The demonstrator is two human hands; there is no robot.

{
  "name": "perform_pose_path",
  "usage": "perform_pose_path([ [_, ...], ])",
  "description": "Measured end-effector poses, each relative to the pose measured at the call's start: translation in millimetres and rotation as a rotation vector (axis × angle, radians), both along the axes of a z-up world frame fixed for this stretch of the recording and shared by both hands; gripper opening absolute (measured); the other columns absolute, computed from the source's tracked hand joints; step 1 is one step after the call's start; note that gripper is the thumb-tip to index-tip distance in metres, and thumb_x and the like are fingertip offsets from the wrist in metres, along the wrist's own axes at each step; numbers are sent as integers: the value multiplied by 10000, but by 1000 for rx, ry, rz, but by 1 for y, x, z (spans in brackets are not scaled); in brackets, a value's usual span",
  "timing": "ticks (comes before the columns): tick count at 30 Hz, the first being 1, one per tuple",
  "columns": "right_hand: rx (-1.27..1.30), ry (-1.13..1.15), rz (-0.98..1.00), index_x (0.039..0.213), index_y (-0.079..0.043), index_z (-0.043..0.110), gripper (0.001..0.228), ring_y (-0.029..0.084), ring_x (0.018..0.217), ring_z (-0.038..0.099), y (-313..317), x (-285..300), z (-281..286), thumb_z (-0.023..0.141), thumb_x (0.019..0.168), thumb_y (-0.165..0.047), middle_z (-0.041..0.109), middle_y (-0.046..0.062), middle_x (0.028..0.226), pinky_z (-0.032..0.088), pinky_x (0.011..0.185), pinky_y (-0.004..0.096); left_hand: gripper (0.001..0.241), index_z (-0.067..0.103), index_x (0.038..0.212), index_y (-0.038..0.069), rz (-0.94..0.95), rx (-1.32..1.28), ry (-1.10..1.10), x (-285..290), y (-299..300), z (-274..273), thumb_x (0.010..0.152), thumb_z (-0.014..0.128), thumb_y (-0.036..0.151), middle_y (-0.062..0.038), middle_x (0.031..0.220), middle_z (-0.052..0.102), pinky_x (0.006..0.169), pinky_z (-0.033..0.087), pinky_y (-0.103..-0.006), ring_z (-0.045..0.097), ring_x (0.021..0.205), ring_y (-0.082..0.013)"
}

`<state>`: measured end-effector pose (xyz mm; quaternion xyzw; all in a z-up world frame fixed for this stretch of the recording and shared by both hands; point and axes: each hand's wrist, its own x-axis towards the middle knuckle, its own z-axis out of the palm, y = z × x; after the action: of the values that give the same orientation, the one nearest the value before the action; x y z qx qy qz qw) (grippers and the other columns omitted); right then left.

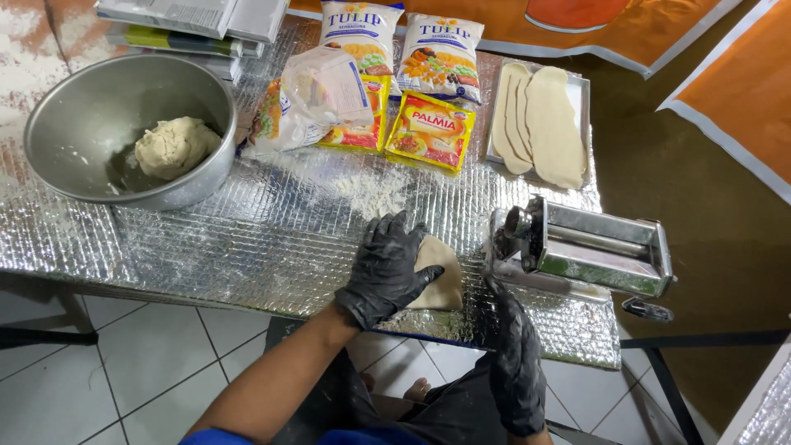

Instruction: Kneading and rolling out dough using a manual pasta machine to create thin sheets.

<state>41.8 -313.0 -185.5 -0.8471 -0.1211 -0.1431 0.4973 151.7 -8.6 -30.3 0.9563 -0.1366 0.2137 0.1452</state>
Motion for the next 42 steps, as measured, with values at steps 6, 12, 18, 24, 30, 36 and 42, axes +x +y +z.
perform_pose_path([
  [6, 131, -113, -159, 1347, 21, 610, 478, 325, 1327, 619, 85, -15, 182, 284, 1118, -242, 656, 185, 1366, 504, 1159, 428, 612, 588, 964, 114, -159, -51, 630, 32, -1, 53, 759, 816, 645, -14, 844, 620, 644, 547, -352, 599, 723, -191],
  [12, 189, -12, -108, 1331, -28, 634, 405, 303, 1252, 669, 77, -10, 169, 379, 1084, -221, 679, 161, 1329, 562, 1089, 412, 400, 642, 898, 153, -353, -38, 529, 59, 0, 20, 762, 828, 481, -7, 782, 628, 628, 524, -327, 587, 708, -172],
  [18, 203, -135, -52, 1380, -61, 593, 440, 239, 1224, 687, 91, 1, 178, 683, 949, -70, 665, 139, 1353, 576, 1076, 337, 267, 712, 1074, 77, -395, -445, 601, 14, 2, 71, 820, 647, 31, -110, 999, 753, 735, 578, -386, 702, 883, -262],
  [24, 880, 473, 91, 1507, -59, 491, 835, 320, 1086, 714, 101, 14, 194, 765, 735, 101, 695, 203, 1288, 632, 882, 419, 181, 777, 964, 112, -530, -935, 661, -31, -11, 136, 809, 846, 51, 16, 938, 795, 833, 576, -241, 676, 891, -51],
  [30, 745, 435, 118, 959, 16, 819, 302, 219, 886, 747, 68, 18, 215, 892, 666, 2, 816, 139, 960, 646, 809, 358, 170, 770, 996, 94, -652, -962, 757, -53, -38, 190, 834, 811, 63, 6, 947, 779, 803, 576, -233, 660, 884, -57],
  [36, 368, 102, -170, 793, 17, 772, 305, 149, 691, 644, 19, 34, 279, 963, 568, 94, 715, 167, 682, 601, 658, 319, 371, 753, 1188, 110, -724, -941, 587, -21, -98, 196, 833, 848, 62, -98, 1103, 799, 1021, 567, -380, 738, 1112, -202],
  [42, 132, -57, -192, 927, -43, 780, 343, 101, 756, 653, -51, 77, 309, 969, 649, 21, 727, 86, 787, 564, 742, 283, 237, 743, 1098, 124, -879, -854, 276, 22, -153, 200, 874, 821, 123, -120, 1022, 793, 959, 591, -397, 766, 1055, -320],
])
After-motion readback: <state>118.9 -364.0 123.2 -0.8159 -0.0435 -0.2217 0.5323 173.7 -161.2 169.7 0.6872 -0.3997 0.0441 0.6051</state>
